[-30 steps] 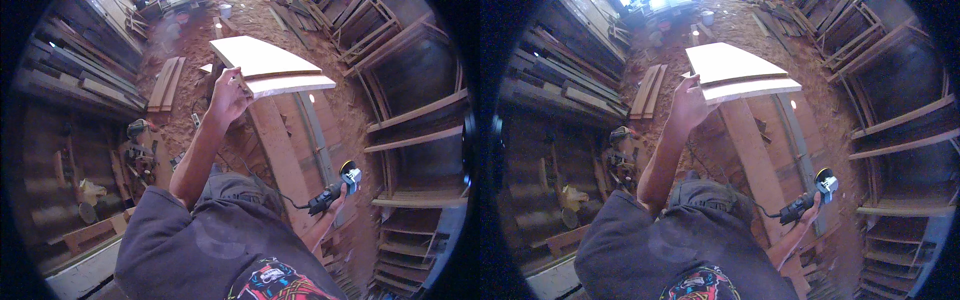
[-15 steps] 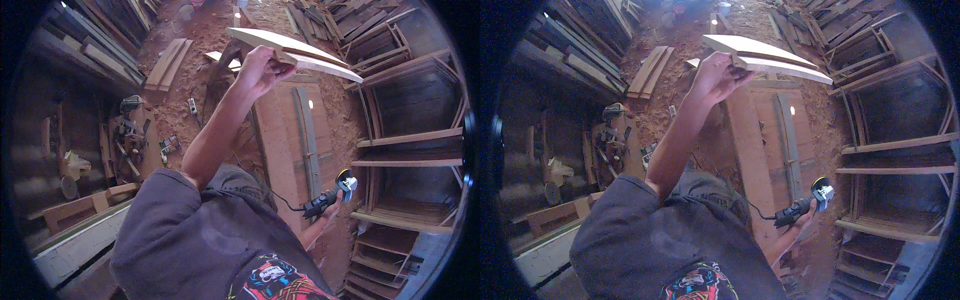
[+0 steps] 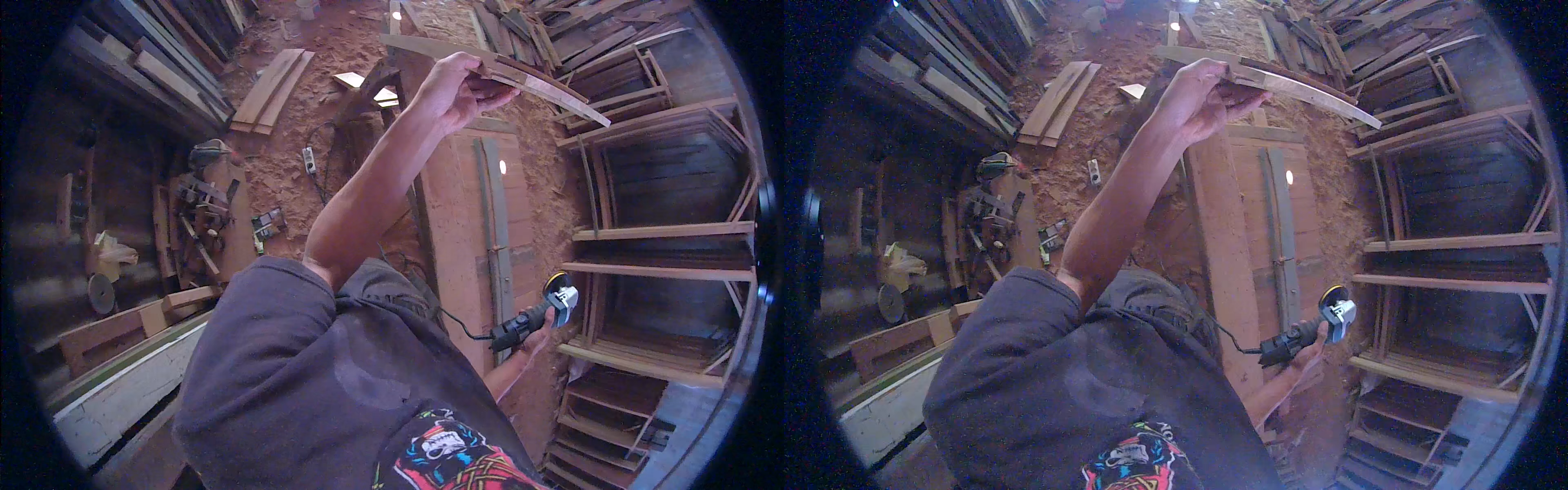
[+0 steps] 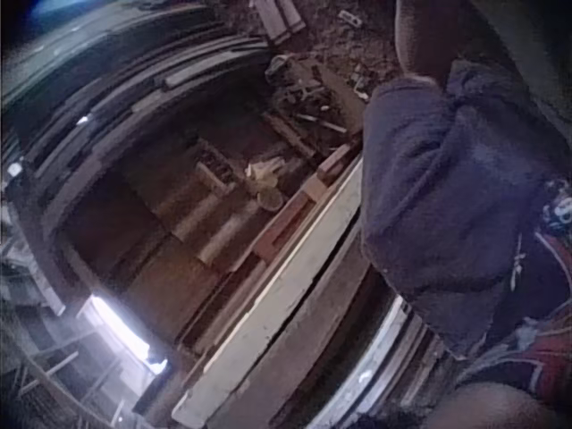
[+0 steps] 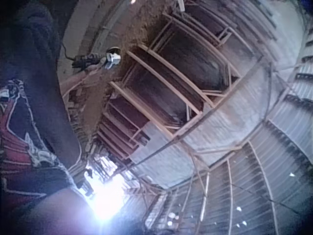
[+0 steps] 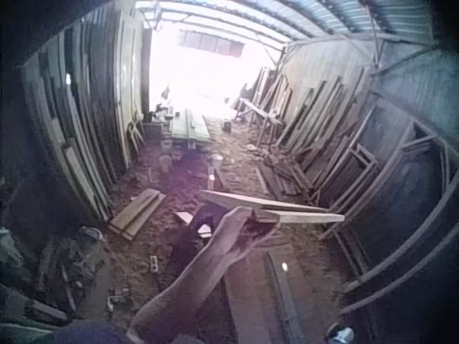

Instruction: The person uses an orbital sander to smooth the surface of a wooden plank. They hold the plank with one hand and operate the sander with the other, moving it back and forth along the wood's length.

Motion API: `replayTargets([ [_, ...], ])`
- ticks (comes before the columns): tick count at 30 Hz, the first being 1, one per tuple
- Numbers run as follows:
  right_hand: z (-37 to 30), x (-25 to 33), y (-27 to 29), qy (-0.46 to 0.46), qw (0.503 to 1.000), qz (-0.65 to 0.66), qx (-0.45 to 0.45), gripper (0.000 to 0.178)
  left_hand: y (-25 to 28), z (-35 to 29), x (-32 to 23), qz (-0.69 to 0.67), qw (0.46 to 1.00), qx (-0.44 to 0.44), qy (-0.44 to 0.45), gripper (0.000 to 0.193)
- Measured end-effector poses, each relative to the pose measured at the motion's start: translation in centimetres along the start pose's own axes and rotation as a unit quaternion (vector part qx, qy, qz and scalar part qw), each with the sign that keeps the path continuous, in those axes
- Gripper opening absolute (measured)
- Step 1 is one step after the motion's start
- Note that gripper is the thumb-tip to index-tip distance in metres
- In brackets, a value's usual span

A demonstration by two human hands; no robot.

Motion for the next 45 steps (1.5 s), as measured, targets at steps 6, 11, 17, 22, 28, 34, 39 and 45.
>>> replayTargets([
  [6,-0.9,0.4,-0.5,-0.007,1.0,0.011,-0.018,0.054,-0.2,0.6,0.2,-0.004,1.0,-0.013,0.012,0.038],
  [11,-1.4,1.0,-0.8,0.003,0.999,0.025,-0.046,0.055,0.2,1.8,0.8,-0.006,1.0,0.011,0.005,0.043],
  [17,-1.2,1.0,-0.4,0.011,0.998,0.017,-0.064,0.048,0.3,1.9,1.0,0.02,0.999,-0.012,0.023,0.053],
  [22,-0.5,-0.3,0.2,-0.011,0.997,0.009,-0.07,0.041,0.9,1.2,-2.4,0.033,0.997,-0.002,0.064,0.059],
  [28,-1.7,0.5,0.4,-0.033,0.996,0.001,-0.085,0.044,0.4,1.4,-5.2,0.03,0.994,-0.086,0.064,0.06],
  [34,-0.9,-1.8,1.3,-0.005,0.996,0.019,-0.082,0.043,0.1,0.7,-6.7,0.046,0.992,-0.076,0.087,0.061],
  [39,-1.3,-0.8,0.6,-0.044,0.997,0.029,-0.06,0.045,-1.3,-1.1,-7.0,0.1,0.989,-0.08,0.076,0.058],
  [45,-0.6,-4.2,2.4,-0.046,0.995,0.041,-0.072,0.042,-2.1,-2.6,-6.6,0.095,0.984,-0.101,0.107,0.065],
])
Point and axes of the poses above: each hand's wrist, its own z-axis towards the middle knuckle, its own y-axis out of the back of the hand, x = y × z, the point moved 4 cm from there along z, towards the middle knuckle, and after that the axes turned 4 degrees about -z, right-handed, at the moved point
